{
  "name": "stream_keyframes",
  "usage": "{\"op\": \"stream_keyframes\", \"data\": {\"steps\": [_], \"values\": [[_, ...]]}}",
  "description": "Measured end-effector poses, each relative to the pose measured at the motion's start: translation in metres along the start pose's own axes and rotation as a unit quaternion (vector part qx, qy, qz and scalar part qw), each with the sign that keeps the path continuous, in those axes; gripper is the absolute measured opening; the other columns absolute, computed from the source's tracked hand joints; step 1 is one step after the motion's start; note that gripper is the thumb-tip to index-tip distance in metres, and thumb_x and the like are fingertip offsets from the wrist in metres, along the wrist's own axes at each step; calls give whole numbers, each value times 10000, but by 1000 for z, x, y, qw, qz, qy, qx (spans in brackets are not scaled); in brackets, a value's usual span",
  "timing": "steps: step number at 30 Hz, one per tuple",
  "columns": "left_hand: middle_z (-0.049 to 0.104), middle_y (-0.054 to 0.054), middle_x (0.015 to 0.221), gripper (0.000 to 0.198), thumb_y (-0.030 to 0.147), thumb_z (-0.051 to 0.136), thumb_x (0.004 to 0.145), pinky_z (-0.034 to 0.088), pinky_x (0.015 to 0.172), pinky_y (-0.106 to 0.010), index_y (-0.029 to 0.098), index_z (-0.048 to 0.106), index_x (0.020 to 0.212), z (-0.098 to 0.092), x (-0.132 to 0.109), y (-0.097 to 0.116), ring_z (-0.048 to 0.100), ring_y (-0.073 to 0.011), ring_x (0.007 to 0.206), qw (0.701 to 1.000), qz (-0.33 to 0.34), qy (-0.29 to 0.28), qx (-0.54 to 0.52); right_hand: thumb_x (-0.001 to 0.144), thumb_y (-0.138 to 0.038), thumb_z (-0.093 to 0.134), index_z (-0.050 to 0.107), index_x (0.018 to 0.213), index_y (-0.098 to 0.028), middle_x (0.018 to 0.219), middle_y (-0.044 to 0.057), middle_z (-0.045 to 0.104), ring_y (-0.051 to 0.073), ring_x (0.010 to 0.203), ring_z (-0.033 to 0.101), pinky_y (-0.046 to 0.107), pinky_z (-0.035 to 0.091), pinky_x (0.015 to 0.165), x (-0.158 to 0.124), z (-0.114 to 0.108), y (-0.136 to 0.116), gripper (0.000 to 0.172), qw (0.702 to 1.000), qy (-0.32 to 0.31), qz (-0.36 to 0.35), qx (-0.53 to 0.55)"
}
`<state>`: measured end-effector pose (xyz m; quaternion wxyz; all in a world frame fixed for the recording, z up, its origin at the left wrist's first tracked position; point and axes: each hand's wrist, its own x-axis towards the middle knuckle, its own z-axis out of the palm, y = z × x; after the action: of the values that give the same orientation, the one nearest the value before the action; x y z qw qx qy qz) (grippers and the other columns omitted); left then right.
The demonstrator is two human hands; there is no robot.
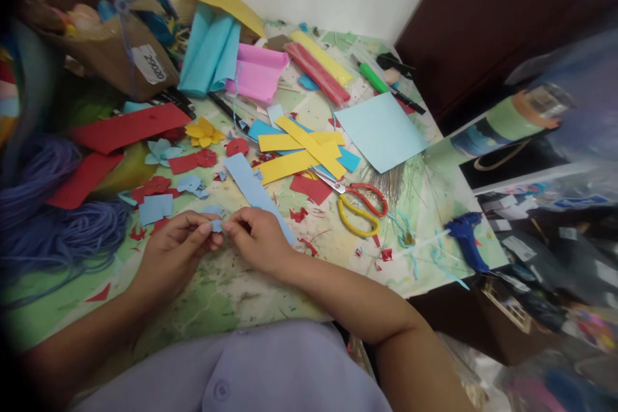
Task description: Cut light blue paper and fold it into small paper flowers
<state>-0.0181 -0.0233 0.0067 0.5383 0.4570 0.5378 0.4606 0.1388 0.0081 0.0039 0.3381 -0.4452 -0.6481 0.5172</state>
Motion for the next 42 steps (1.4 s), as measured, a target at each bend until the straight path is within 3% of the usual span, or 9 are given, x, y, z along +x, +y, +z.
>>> {"op": "stream_keyframes", "data": {"steps": [3, 6, 8, 10, 13, 17, 24, 31, 42], "values": [[662, -19, 875, 83, 253, 573, 831, 516, 653, -284, 206, 586, 764, -4, -2, 2, 625, -129, 668, 987, 96, -5, 126, 865, -322, 521, 564, 719, -173, 668, -10, 585, 109, 629, 504, 227, 391, 611, -1, 0, 0, 212, 999, -25, 14, 35], [690, -20, 865, 62, 207, 576, 808, 514, 752, -319, 228, 614, 764, -9, -3, 4, 647, -169, 797, 939, 220, -22, 263, 860, -279, 501, 554, 733, -174, 682, -3, 590, 116, 641, 520, 236, 404, 623, -1, -1, -2, 174, 997, -56, 3, 48], [706, -20, 854, 66, 210, 573, 802, 511, 782, -331, 237, 626, 771, -10, -4, 5, 651, -185, 838, 919, 253, -29, 300, 839, -225, 495, 552, 745, -175, 684, -5, 589, 119, 650, 532, 237, 412, 628, -2, -2, -4, 121, 996, -65, 5, 57], [707, -21, 859, 78, 242, 565, 815, 519, 744, -323, 234, 624, 765, -8, -4, 6, 655, -181, 799, 933, 220, -20, 285, 804, -175, 500, 556, 761, -175, 687, -10, 590, 114, 644, 534, 230, 412, 618, -2, -2, -5, 70, 996, -64, 17, 66], [685, -16, 806, 110, 301, 569, 827, 519, 639, -295, 217, 599, 764, -3, -3, 7, 632, -153, 654, 981, 90, 10, 170, 779, -194, 540, 560, 767, -172, 686, -18, 583, 100, 608, 501, 211, 382, 565, -1, -1, -4, 32, 997, -49, 22, 56], [618, 14, 632, 134, 330, 619, 802, 499, 595, -269, 203, 576, 794, 0, 2, 2, 592, -138, 589, 1000, -4, 15, 19, 841, -306, 522, 525, 657, -175, 587, -37, 491, 88, 549, 415, 211, 309, 517, -2, -1, -2, 226, 999, -42, -3, -14], [593, 30, 595, 143, 330, 622, 814, 432, 537, -221, 194, 582, 836, -3, 1, 0, 546, -106, 547, 1000, -7, -1, 3, 866, -289, 494, 550, 664, -172, 574, -37, 472, 91, 537, 411, 218, 305, 517, -3, -1, -2, 241, 998, -47, -19, -43], [544, 43, 535, 143, 336, 606, 818, 390, 496, -218, 195, 589, 815, -4, 1, 6, 493, -100, 494, 1000, 10, 6, 28, 873, -241, 524, 677, 940, -175, 846, 61, 668, 166, 826, 573, 301, 428, 786, -4, -2, 0, 179, 989, 3, -129, -73], [589, 30, 606, 189, 392, 581, 821, 450, 524, -233, 203, 569, 807, -2, 0, 5, 554, -120, 533, 998, -18, -7, 57, 798, -210, 565, 581, 622, -171, 525, -13, 529, 109, 538, 466, 240, 397, 599, -6, 3, 1, 181, 957, 62, -231, -165]]}}
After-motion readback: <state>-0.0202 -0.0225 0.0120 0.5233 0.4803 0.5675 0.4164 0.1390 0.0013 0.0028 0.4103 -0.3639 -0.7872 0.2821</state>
